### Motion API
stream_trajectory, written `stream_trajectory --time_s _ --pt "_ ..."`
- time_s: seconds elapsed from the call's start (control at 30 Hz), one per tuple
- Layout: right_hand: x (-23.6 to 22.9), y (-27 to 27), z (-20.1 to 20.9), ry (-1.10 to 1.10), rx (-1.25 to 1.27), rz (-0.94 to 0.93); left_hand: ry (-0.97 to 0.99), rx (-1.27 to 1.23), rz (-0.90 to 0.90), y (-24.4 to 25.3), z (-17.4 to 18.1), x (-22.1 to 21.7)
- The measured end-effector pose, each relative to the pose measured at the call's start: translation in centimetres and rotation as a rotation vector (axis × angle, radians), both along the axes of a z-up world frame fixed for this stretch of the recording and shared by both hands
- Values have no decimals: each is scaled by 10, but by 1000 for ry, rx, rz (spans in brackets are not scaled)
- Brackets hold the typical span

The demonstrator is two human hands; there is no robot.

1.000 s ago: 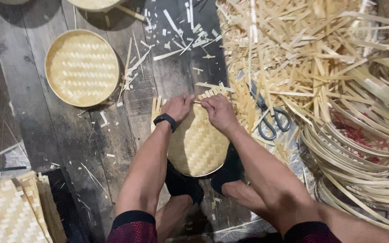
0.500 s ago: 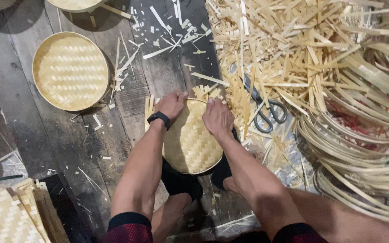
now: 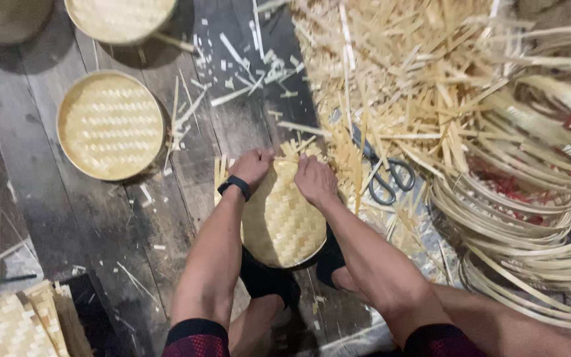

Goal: The person constructs a bamboo basket by trimming a round bamboo frame with shears, fitting a woven bamboo base into the frame, and then securing and trimming the edges.

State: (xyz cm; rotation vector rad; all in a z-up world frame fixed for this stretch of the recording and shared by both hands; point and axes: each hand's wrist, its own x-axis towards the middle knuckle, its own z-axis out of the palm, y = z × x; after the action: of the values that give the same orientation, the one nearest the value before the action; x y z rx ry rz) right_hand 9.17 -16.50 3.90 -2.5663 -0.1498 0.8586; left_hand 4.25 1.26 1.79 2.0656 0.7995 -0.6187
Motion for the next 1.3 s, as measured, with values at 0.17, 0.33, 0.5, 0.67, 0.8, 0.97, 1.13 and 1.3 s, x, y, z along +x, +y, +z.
stream_trajectory --time_s 0.17,0.33,0.5,0.67,0.8,0.97,1.13,1.3 --pt "-13 9 8 -533 90 58 -20 -9 -39 8 -32 -13" --pt "-3 75 -15 -281 300 566 -807 313 334 -8 -37 -47" --pt "-7 93 23 -53 76 672 -317 529 359 -27 -1 -113" --pt "1 109 36 -2 -62 829 -82 299 454 -18 -26 -114" --pt "-5 110 26 17 -73 783 -91 222 554 -12 -57 -114" --pt "-17 87 45 -135 161 676 -119 219 581 -11 -47 -115" --pt "-109 -10 57 -215 73 1325 -106 234 551 -11 -35 -113" --pt "-157 -52 17 -750 139 1320 -43 263 490 -11 -26 -105"
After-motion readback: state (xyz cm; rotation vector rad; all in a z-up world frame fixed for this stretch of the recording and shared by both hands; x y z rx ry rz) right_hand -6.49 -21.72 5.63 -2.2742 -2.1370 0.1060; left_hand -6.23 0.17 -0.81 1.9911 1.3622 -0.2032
